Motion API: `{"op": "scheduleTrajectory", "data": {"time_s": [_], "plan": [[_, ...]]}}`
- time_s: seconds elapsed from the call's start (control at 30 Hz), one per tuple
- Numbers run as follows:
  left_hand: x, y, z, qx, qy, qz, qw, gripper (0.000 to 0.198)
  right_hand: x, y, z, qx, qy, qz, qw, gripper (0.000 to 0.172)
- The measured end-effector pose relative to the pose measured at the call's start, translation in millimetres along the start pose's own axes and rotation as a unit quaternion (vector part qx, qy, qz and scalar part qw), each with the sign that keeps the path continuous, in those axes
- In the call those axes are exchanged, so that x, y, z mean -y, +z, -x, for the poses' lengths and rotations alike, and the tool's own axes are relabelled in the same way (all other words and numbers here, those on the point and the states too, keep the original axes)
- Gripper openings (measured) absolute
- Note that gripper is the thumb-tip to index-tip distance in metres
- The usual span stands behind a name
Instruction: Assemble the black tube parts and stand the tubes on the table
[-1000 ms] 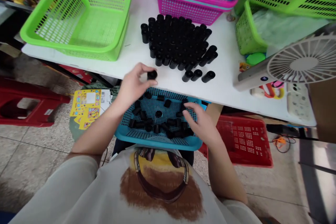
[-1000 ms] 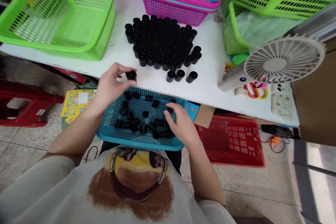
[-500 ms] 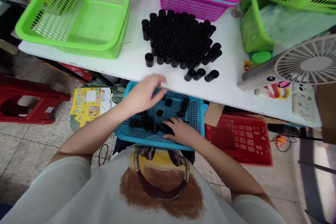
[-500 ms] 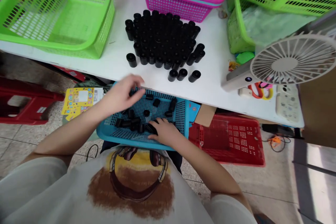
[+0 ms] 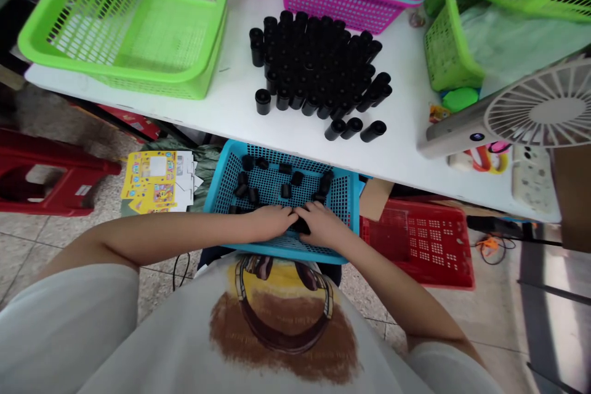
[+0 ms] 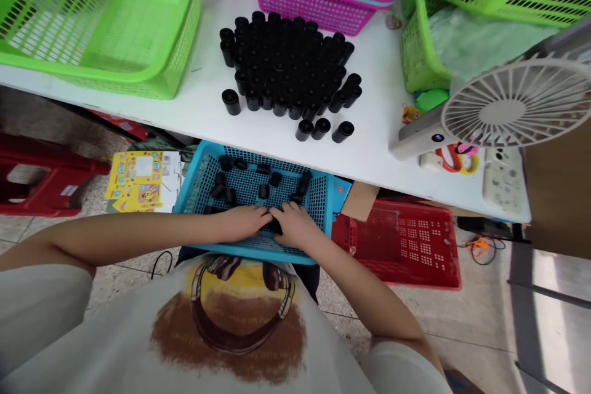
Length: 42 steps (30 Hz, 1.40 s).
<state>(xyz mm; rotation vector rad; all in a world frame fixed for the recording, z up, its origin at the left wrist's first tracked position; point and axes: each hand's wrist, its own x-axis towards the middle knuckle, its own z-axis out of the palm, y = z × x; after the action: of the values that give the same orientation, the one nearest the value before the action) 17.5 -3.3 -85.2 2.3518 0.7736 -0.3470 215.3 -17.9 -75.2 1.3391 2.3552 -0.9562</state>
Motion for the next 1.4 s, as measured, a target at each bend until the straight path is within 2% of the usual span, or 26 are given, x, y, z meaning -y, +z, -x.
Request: {"op": "scheduleTrajectory", "data": {"time_s": [0.13,0.23,0.3,0.37,0.43,0.5,0.6,0.73,0.87,0.97,1.03,1.1,1.17,1.3,1.4], "plan": [[10,-8.6,6,-0.028,-0.006,0.046,0.999,0.037,-5,-4,0,-0.025,-0.004,-0.012,1.0,0.037],[18,-19.5,17,-0.088,-0.016,0.124,0.988,0.037,-12,-9,3,-0.11,-0.009,-0.121,0.986,0.036],[20,-25.3,26,-0.145,-0.028,0.227,0.963,0.038,-13,-12,6,-0.188,0.008,-0.235,0.954,0.029],[18,-28.4,34,-0.196,-0.042,0.326,0.924,0.036,-9,-15,10,-0.244,0.023,-0.309,0.919,0.02],[13,-29.1,41,-0.232,-0.051,0.388,0.89,0.037,-1,-18,14,-0.283,0.004,-0.324,0.903,0.017],[8,-28.6,45,-0.26,-0.054,0.43,0.863,0.041,7,-23,16,-0.308,-0.036,-0.305,0.9,0.014],[4,-28.4,50,-0.281,-0.057,0.452,0.845,0.04,13,-29,18,-0.286,-0.061,-0.281,0.914,0.014],[5,-30.5,58,-0.288,-0.057,0.429,0.854,0.03,9,-28,18,-0.219,-0.061,-0.265,0.937,0.019],[2,-30.2,63,-0.254,-0.056,0.414,0.873,0.029,11,-19,17,-0.144,-0.085,-0.272,0.948,0.026],[-3,-26.9,63,-0.254,-0.061,0.387,0.884,0.026,17,-12,19,-0.104,-0.091,-0.292,0.946,0.039],[-5,-25.2,63,-0.282,-0.072,0.384,0.876,0.025,20,-8,22,-0.106,-0.095,-0.325,0.935,0.045],[-6,-25.6,65,-0.315,-0.085,0.403,0.855,0.026,22,-5,25,-0.139,-0.09,-0.378,0.911,0.049],[-6,-28.4,67,-0.343,-0.087,0.426,0.832,0.026,24,-4,28,-0.185,-0.086,-0.44,0.875,0.049],[-8,-35.9,74,-0.359,-0.079,0.448,0.815,0.025,30,-6,31,-0.278,-0.086,-0.559,0.777,0.036],[-13,-37.1,77,-0.358,-0.077,0.459,0.81,0.023,38,-8,32,-0.317,-0.071,-0.634,0.702,0.044]]}}
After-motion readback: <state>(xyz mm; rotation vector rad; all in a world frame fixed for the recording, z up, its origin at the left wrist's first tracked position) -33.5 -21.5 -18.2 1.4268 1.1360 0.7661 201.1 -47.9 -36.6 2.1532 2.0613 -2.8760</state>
